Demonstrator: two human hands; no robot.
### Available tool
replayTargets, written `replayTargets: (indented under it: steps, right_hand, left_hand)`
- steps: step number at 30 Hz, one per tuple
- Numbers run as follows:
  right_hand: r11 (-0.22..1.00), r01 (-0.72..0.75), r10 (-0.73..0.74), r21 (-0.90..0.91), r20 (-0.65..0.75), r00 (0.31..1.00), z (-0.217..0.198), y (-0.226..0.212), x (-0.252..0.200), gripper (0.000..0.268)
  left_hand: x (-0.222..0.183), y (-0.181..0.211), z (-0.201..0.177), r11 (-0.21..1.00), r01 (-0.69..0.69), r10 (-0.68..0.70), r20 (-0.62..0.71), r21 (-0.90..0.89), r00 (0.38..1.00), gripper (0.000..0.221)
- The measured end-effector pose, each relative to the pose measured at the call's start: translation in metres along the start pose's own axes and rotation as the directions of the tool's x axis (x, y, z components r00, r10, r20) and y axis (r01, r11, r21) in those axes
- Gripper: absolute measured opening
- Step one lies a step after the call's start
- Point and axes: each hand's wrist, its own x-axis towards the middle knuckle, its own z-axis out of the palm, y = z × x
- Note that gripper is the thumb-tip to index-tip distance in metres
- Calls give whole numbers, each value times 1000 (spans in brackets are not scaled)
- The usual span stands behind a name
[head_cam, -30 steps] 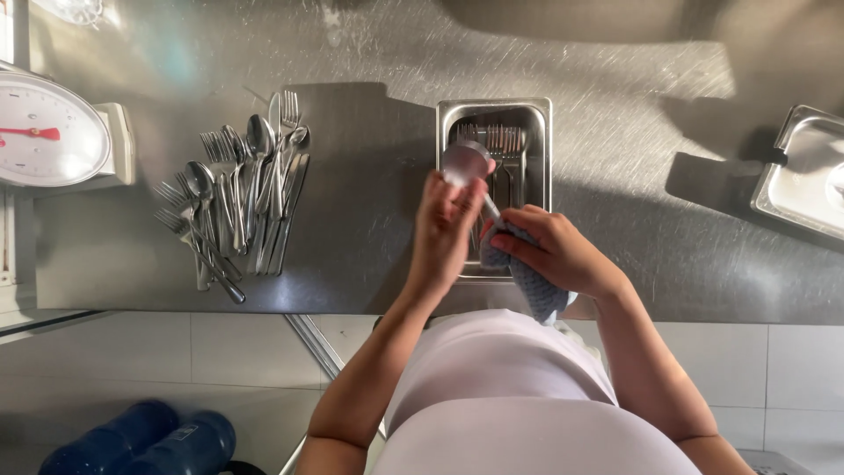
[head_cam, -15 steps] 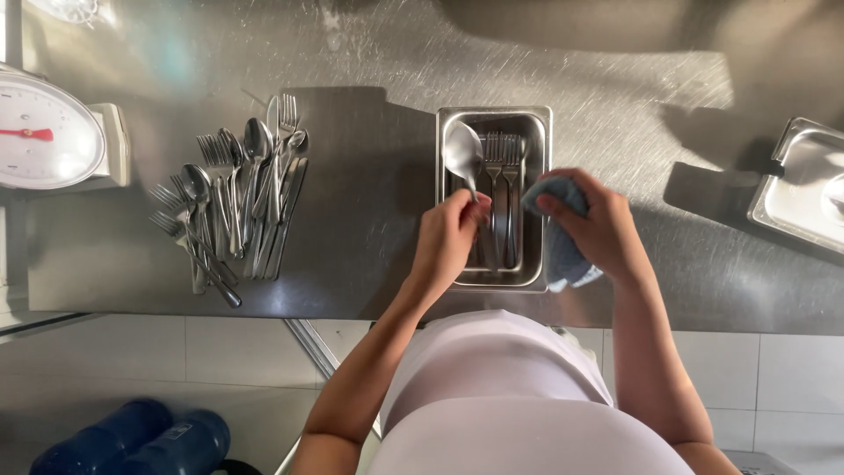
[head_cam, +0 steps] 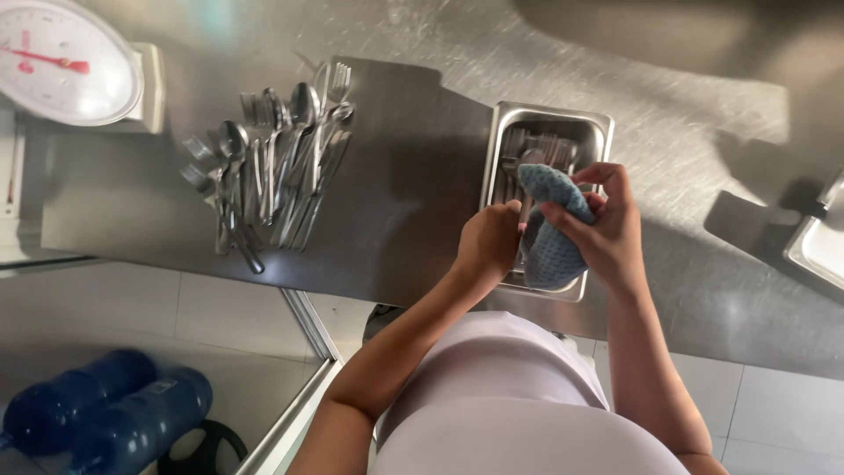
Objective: Polishing and drying forks, spoons, and knives with a blue cloth at a restaurant prep station.
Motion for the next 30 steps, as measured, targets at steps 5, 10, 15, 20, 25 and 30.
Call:
replayTargets:
  steps: [5,10,15,20,25,30]
  right_hand:
    - [986,-52,38,159,85,996,49,-18,9,38]
    - [968,-111,71,224,177,982,125,-28,30,31]
    - [993,-74,57,90,178,982,183,-29,43,28]
    - [995,-91,86,46,103,991,220,-28,54,28]
    - [996,-86,86,17,14,996,251,-22,59,29]
    - [994,-111,111,8,-51,992,277,-25,63,30]
  left_hand:
    - [-45,-26,-70,987,-27,0,-171,-159,985,16]
    - [-62,-100,-111,985,-36,-21,-318,-170,948,22]
    - [-69,-153,-157,987,106,-142,-361,-119,922,21]
    - [-62,-203,-178,987,108,-142,-326,-120,935,22]
    - [-55,-224,-199,986,-1,-19,-120,-167,993,24]
    - [-33,-240,-205,993,-27,29,17,-119,999,28]
